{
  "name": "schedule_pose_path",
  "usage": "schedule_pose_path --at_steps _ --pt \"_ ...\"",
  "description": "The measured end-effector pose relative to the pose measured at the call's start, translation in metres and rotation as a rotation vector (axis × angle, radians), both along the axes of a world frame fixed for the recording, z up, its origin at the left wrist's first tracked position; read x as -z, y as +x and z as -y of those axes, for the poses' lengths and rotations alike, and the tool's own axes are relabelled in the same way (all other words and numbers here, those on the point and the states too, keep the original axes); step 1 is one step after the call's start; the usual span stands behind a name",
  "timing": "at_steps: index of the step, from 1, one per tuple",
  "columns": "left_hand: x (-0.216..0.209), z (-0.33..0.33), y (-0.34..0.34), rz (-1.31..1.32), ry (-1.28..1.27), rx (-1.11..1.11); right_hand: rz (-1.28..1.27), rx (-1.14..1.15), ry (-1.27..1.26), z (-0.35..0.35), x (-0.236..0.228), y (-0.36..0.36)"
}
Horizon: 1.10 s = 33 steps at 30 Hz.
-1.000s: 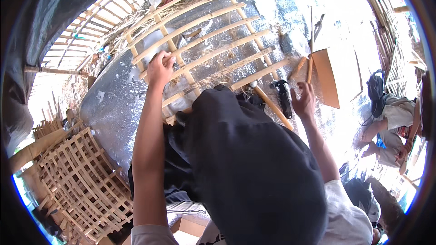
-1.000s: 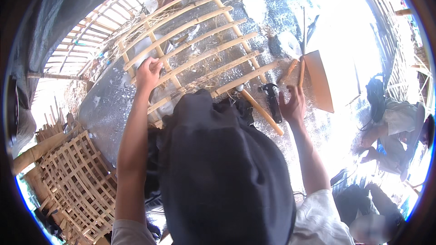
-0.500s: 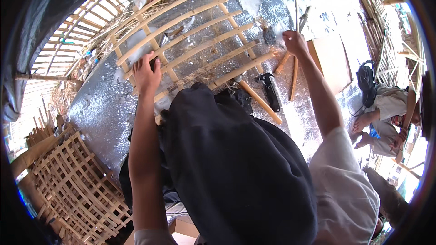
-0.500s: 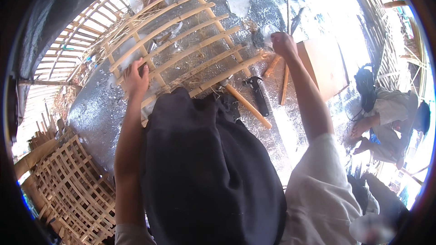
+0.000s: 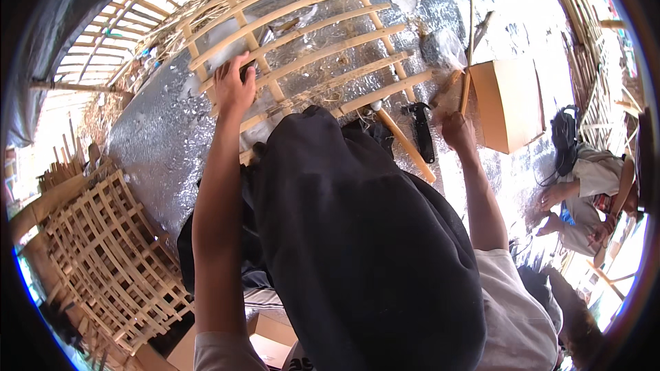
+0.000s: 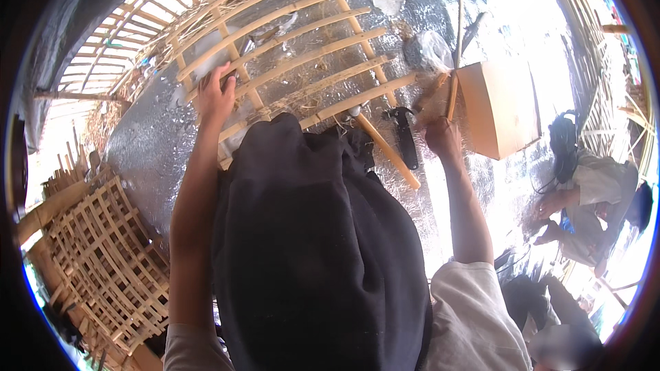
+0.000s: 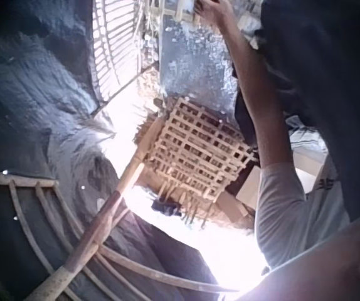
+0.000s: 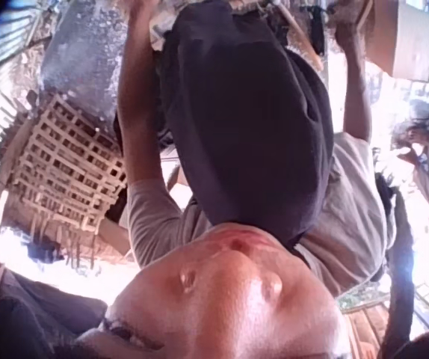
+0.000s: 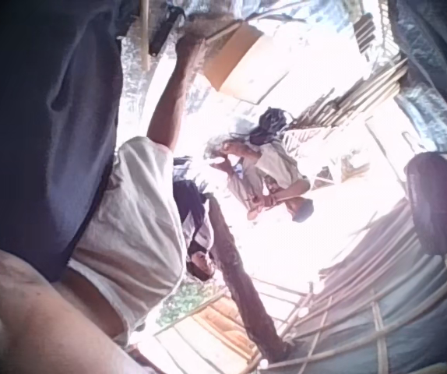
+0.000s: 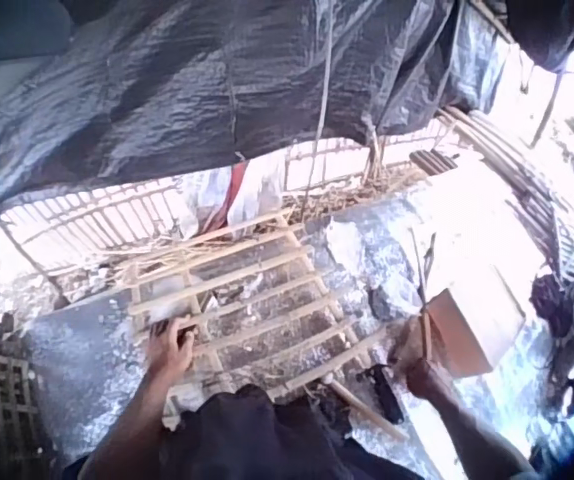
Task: The person is assembling a bamboo grid by placing thin bamboo strips onto a frame, using a pair of pliers to secure them, and using a hammer to tap the strips into alignment.
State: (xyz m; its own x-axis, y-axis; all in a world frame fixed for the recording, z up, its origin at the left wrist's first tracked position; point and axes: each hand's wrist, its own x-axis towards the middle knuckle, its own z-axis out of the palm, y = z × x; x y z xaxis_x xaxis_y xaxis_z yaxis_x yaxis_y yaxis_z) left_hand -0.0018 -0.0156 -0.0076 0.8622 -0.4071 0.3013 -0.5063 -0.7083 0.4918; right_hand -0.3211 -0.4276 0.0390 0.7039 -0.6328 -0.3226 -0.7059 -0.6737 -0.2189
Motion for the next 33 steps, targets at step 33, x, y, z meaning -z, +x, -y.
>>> schedule_pose_path --at_steps 33 --pt "-0.005 0.021 -0.015 0.079 -0.229 -0.360 0.556 -0.705 0.426 -0.221 0.008 0.325"
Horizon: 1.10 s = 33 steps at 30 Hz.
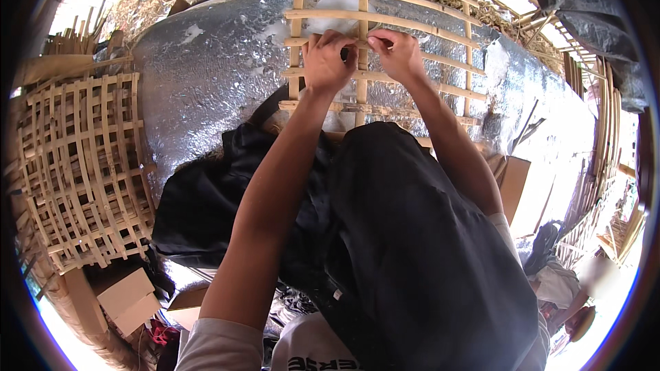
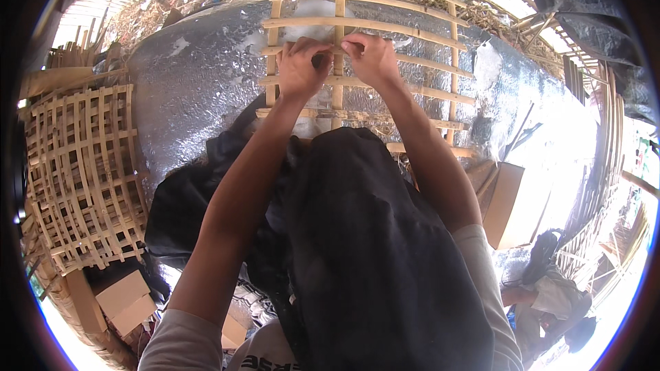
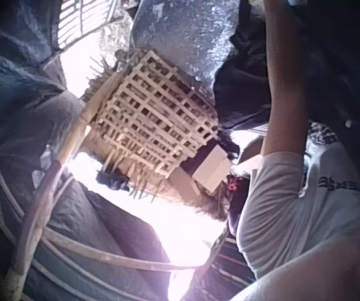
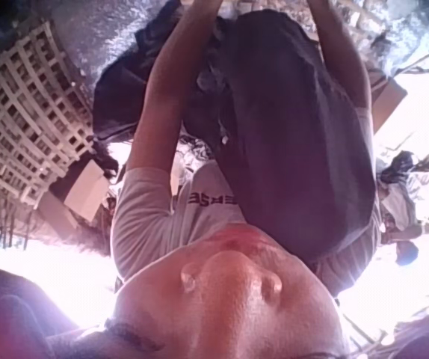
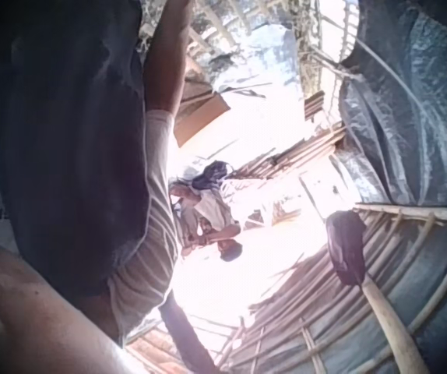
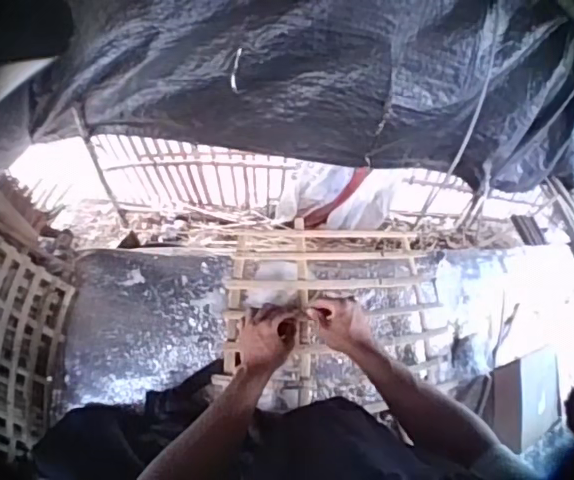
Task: The person is assembling a bamboo grid by placing thin bamboo strips onto a frame, using a pair of pliers to secure them, and using a hammer to tap the strips into alignment.
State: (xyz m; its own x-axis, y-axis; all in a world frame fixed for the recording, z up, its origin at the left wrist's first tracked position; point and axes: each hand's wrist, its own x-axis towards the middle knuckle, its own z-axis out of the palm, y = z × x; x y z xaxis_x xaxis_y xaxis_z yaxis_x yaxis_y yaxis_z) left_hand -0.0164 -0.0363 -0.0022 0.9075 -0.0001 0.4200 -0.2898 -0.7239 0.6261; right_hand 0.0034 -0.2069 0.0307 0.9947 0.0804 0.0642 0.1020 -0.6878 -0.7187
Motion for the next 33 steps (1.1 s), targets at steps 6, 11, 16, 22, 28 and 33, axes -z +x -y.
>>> schedule_pose_path --at_steps 6,11,16,22,28,33 --pt "0.003 0.002 0.002 -0.039 -0.019 -0.046 0.217 -0.125 -0.027 -0.005 -0.001 -0.005" --pt "-0.003 0.013 0.002 -0.096 -0.015 -0.072 0.291 -0.157 -0.061 -0.003 0.008 -0.006" --pt "0.001 0.020 0.005 -0.098 0.022 -0.140 0.118 -0.171 -0.044 -0.002 -0.003 -0.006" --pt "0.013 0.010 0.009 0.005 0.073 -0.113 0.204 0.051 0.021 0.034 -0.047 -0.050" --pt "0.011 0.024 0.006 0.060 0.106 -0.092 -0.020 0.389 -0.258 0.133 -0.038 -0.243" --pt "0.017 0.022 0.006 0.047 0.110 -0.092 -0.259 0.224 -0.421 0.115 -0.025 -0.316"
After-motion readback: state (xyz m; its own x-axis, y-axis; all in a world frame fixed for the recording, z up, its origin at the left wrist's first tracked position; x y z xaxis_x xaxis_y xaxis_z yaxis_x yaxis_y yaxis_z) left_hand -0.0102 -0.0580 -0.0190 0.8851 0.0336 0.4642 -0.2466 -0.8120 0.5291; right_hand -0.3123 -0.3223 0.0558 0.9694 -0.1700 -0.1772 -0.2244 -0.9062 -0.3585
